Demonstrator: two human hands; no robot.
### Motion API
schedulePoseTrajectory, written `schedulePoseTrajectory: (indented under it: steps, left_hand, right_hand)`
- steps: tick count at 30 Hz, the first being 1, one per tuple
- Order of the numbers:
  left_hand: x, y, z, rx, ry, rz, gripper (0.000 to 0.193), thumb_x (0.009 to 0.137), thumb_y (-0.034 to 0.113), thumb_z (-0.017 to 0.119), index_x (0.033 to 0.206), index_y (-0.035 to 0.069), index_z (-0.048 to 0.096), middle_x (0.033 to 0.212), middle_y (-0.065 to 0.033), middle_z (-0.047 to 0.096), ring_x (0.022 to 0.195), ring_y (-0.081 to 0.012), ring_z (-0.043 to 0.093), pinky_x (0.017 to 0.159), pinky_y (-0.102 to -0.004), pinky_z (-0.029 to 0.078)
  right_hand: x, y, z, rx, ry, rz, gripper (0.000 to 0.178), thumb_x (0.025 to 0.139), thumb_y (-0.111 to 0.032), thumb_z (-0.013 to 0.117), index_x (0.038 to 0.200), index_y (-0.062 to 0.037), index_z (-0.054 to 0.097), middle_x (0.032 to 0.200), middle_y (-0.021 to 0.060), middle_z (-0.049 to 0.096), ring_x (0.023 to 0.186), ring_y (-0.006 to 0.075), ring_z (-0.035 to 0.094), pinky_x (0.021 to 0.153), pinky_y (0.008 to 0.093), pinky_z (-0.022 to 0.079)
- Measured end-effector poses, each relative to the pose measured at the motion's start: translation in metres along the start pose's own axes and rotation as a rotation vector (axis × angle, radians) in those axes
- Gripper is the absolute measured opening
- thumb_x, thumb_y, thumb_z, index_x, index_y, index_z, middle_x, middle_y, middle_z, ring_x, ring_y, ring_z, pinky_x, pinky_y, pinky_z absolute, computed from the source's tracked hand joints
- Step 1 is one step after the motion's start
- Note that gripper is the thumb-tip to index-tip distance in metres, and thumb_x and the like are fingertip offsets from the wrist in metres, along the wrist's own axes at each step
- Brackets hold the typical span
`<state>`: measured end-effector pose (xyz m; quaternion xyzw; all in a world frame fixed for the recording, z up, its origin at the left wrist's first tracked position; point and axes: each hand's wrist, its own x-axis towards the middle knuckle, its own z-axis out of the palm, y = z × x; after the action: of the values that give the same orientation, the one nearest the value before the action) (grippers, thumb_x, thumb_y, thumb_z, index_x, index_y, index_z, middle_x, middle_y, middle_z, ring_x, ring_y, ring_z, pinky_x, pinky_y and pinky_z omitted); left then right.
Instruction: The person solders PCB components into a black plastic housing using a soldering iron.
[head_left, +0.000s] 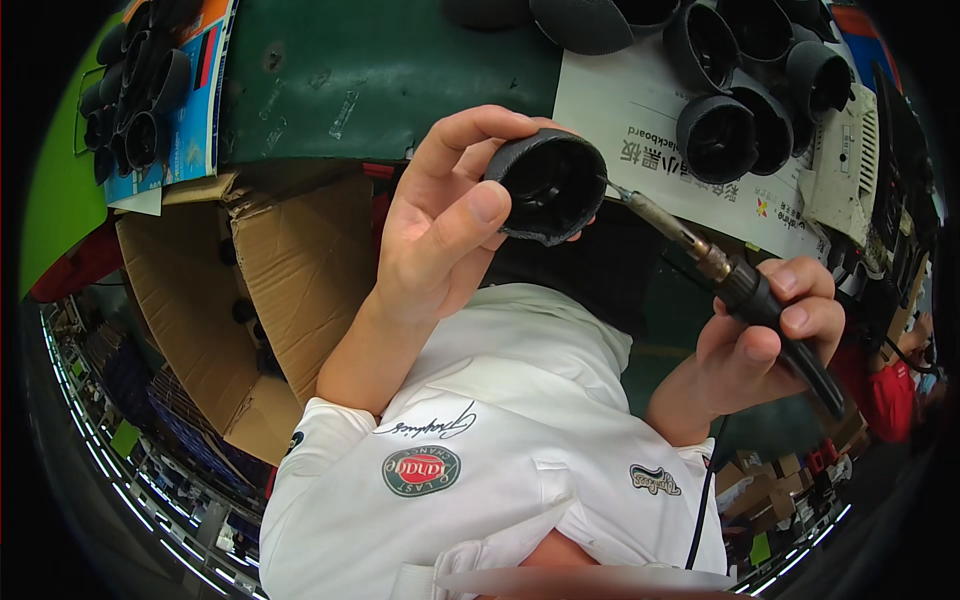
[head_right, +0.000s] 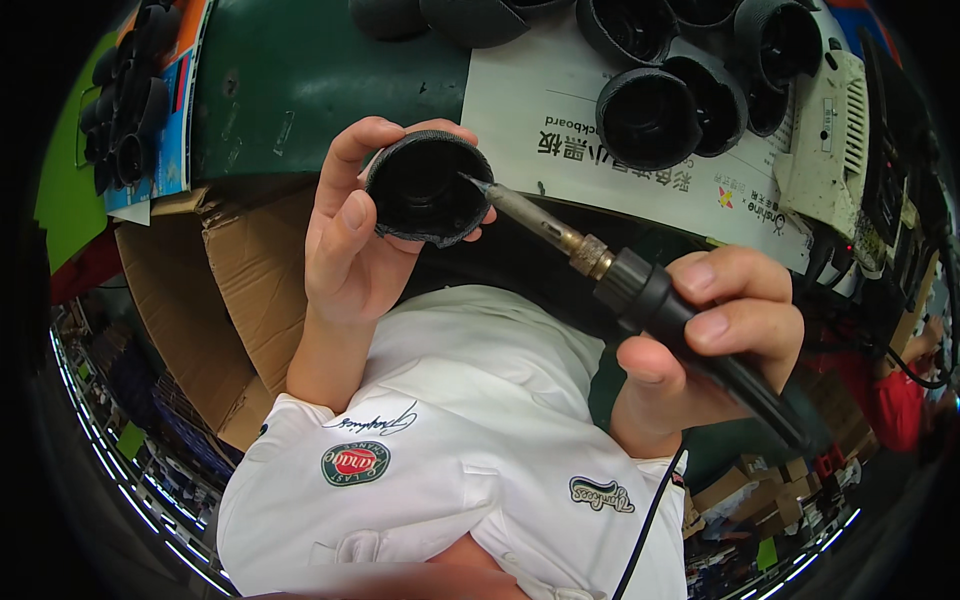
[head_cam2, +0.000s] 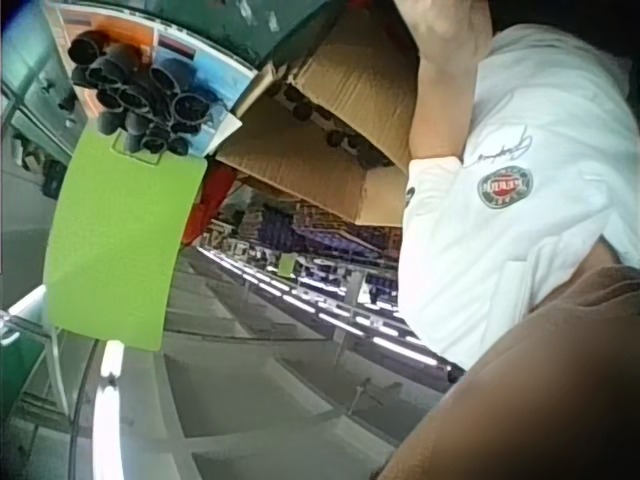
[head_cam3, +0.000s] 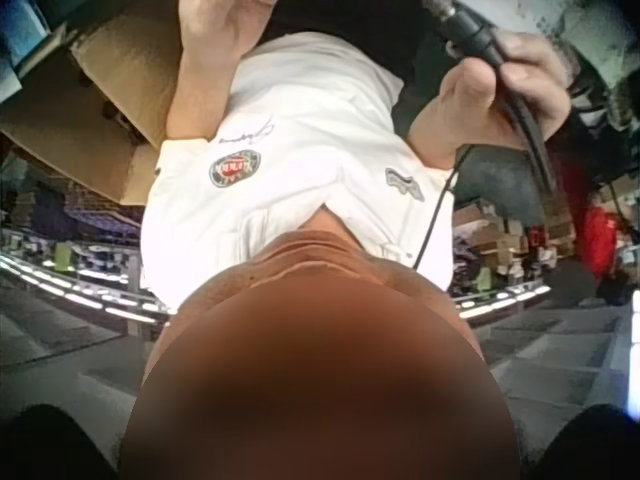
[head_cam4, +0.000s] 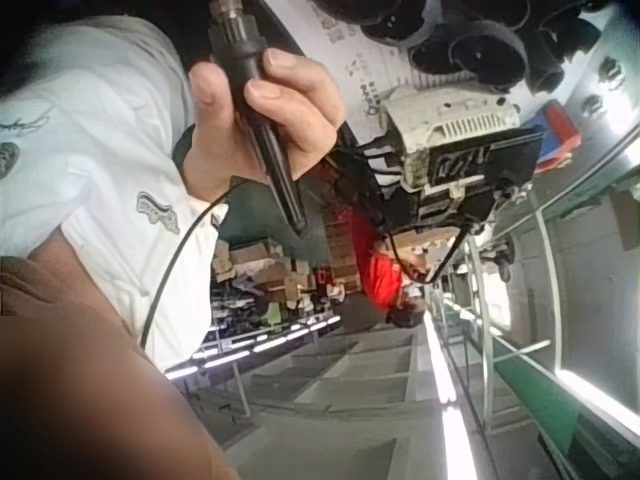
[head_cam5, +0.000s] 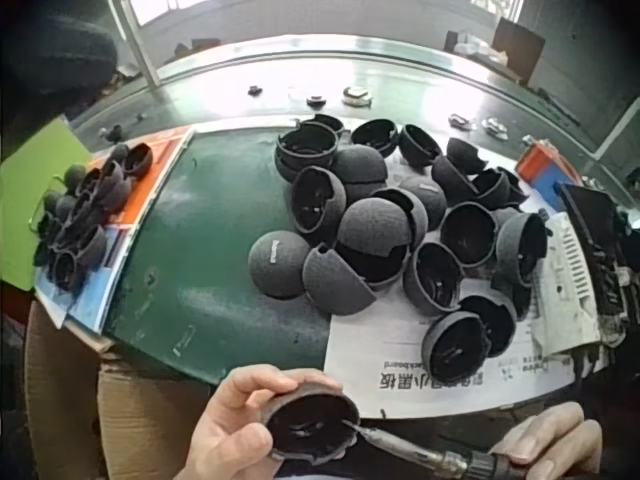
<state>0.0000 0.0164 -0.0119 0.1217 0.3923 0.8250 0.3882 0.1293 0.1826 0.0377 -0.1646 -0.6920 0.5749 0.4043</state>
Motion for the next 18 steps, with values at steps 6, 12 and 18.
schedulePoseTrajectory:
  steps: [6,12,18]
  left_hand:
    - [0.002,0.000,-0.002,0.016,-0.029,0.015,0.049,0.089,0.029,0.055,0.129,0.008,0.036,0.126,-0.0323,0.040,0.097,-0.0403,0.059,0.079,-0.0456,0.054]
    - [0.000,-0.002,-0.001,0.023,-0.025,0.015,0.049,0.089,0.029,0.054,0.129,0.007,0.036,0.126,-0.0326,0.040,0.097,-0.0400,0.059,0.079,-0.0454,0.054]
    - [0.001,-0.001,-0.003,0.028,-0.040,0.010,0.049,0.089,0.029,0.054,0.129,0.007,0.036,0.125,-0.0322,0.040,0.095,-0.0395,0.060,0.078,-0.0444,0.054]
  right_hand:
    - [0.003,-0.004,0.000,-0.064,-0.076,-0.102,0.037,0.067,-0.017,0.083,0.086,-0.0119,0.051,0.090,0.0093,0.056,0.068,0.0149,0.056,0.057,0.0214,0.048]
    - [0.009,0.001,0.004,-0.090,-0.168,-0.167,0.038,0.064,-0.010,0.084,0.086,-0.0114,0.053,0.090,0.0101,0.057,0.069,0.0146,0.057,0.059,0.0214,0.048]
    - [0.007,0.004,0.006,-0.091,-0.145,-0.138,0.037,0.064,-0.009,0.084,0.085,-0.0110,0.053,0.089,0.0101,0.058,0.070,0.0147,0.059,0.059,0.0211,0.048]
